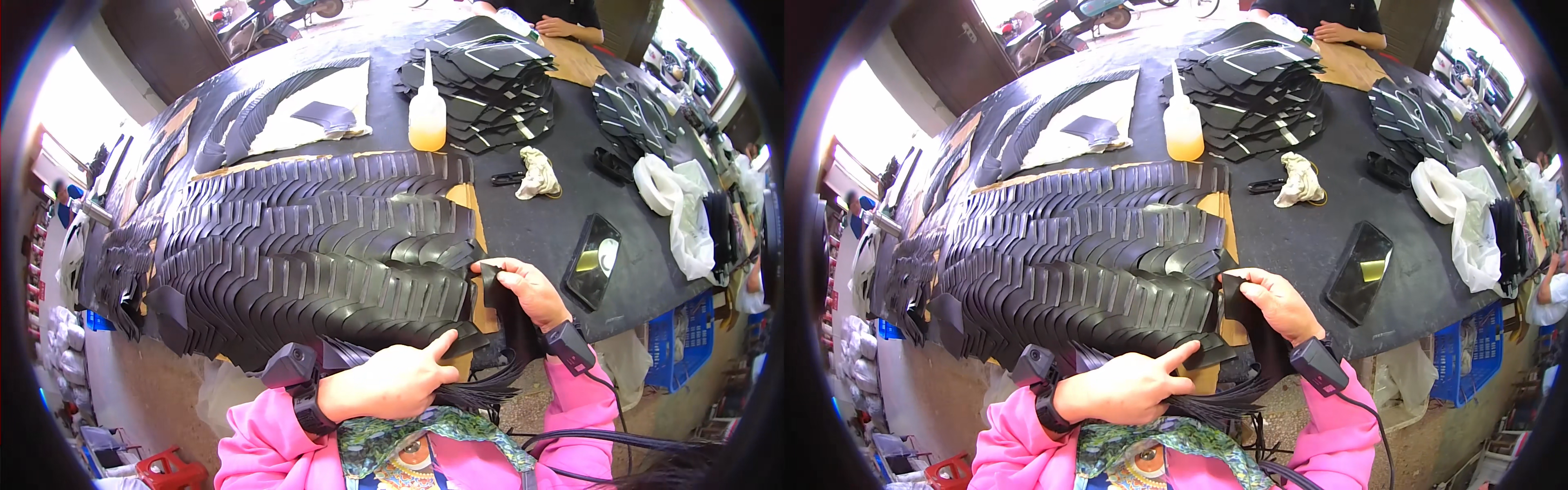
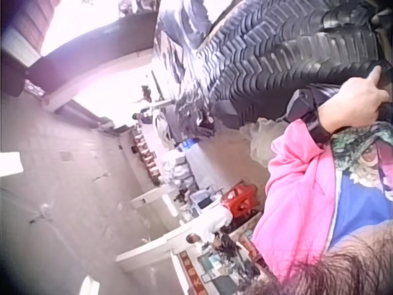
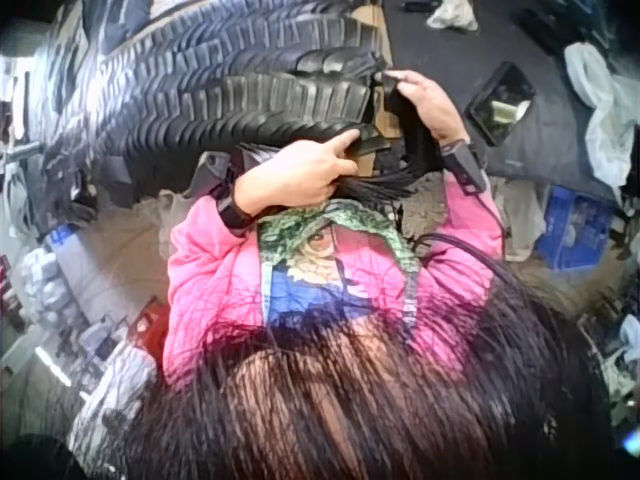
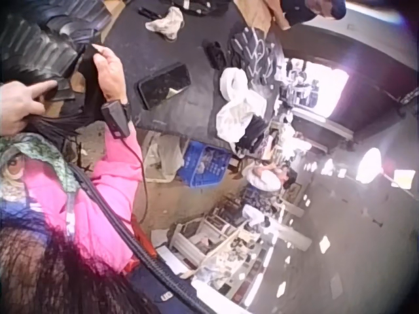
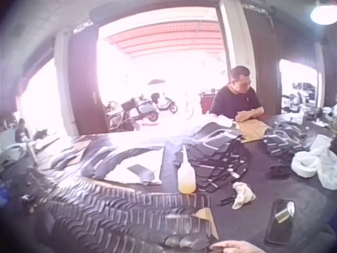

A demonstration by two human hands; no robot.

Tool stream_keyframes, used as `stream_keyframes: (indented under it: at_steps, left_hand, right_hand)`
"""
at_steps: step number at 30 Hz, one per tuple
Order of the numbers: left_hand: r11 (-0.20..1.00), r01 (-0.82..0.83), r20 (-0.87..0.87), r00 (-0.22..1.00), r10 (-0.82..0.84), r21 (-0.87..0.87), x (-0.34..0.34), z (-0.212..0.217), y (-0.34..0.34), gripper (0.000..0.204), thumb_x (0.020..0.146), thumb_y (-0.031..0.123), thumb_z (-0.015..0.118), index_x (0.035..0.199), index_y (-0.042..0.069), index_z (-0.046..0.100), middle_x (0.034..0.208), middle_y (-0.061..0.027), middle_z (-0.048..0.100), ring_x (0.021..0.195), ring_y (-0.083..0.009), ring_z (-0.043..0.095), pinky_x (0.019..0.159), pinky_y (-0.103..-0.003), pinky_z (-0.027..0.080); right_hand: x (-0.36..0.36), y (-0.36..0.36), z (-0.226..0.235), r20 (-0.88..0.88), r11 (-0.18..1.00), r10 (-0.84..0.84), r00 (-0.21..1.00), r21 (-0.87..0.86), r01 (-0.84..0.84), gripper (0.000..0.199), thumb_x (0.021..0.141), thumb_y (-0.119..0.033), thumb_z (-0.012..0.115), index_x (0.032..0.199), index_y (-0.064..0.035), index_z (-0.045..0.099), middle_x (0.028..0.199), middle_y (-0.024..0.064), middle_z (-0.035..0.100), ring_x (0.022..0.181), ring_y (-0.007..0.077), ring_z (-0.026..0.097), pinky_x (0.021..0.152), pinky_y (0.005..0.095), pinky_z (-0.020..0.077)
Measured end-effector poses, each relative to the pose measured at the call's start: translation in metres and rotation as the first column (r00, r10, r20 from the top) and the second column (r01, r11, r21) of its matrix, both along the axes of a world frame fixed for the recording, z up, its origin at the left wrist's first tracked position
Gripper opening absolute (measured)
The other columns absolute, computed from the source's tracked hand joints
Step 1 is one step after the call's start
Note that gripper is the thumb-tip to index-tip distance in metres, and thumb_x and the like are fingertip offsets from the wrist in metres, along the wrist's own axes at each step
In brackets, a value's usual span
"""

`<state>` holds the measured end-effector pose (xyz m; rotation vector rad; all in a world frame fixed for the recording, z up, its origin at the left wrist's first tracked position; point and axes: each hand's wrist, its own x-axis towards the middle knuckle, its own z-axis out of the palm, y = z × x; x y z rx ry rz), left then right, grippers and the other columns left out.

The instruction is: The worker is assembling and layering multiple black synthetic shoe upper components onto a template on a workbench.

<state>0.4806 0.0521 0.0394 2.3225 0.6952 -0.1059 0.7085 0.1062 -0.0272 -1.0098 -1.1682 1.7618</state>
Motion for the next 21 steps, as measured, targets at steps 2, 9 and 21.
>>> stream_keyframes:
  at_steps: [2,9,21]
  left_hand:
    - [1.0,-0.015,-0.017,1.0,0.015,-0.023,0.001,-0.001,0.002,0.031,0.063,0.007,0.054,0.094,0.008,0.055,0.126,-0.0326,0.029,0.058,-0.0345,0.057,0.056,-0.039,0.047]
    - [0.998,-0.034,-0.034,0.999,0.032,-0.049,-0.001,-0.008,0.004,0.027,0.064,0.006,0.053,0.091,0.008,0.053,0.126,-0.0338,0.027,0.058,-0.0346,0.056,0.057,-0.04,0.046]
    - [0.999,-0.033,0.001,0.999,0.033,-0.031,-0.004,-0.009,0.005,0.023,0.064,0.005,0.053,0.087,0.007,0.051,0.126,-0.0351,0.026,0.056,-0.0341,0.055,0.054,-0.039,0.045]
  right_hand:
    - [-0.001,0.003,0.006,0.022,0.998,0.055,0.998,-0.028,-0.054,0.029,0.085,-0.017,0.044,0.106,0.0006,0.053,0.097,0.004,0.058,0.074,0.0056,0.054,0.068,0.0202,0.046]
    - [0.005,0.018,0.002,0.049,0.981,0.192,0.98,-0.036,-0.19,0.027,0.086,-0.012,0.041,0.106,0.0018,0.053,0.098,0.0029,0.056,0.089,0.0074,0.05,0.083,0.0221,0.0383]
    - [-0.003,0.031,0.012,0.106,0.939,0.335,0.936,0.045,-0.341,0.018,0.086,-0.012,0.043,0.098,-0.001,0.051,0.09,-0.002,0.052,0.084,0.0052,0.044,0.079,0.021,0.0365]
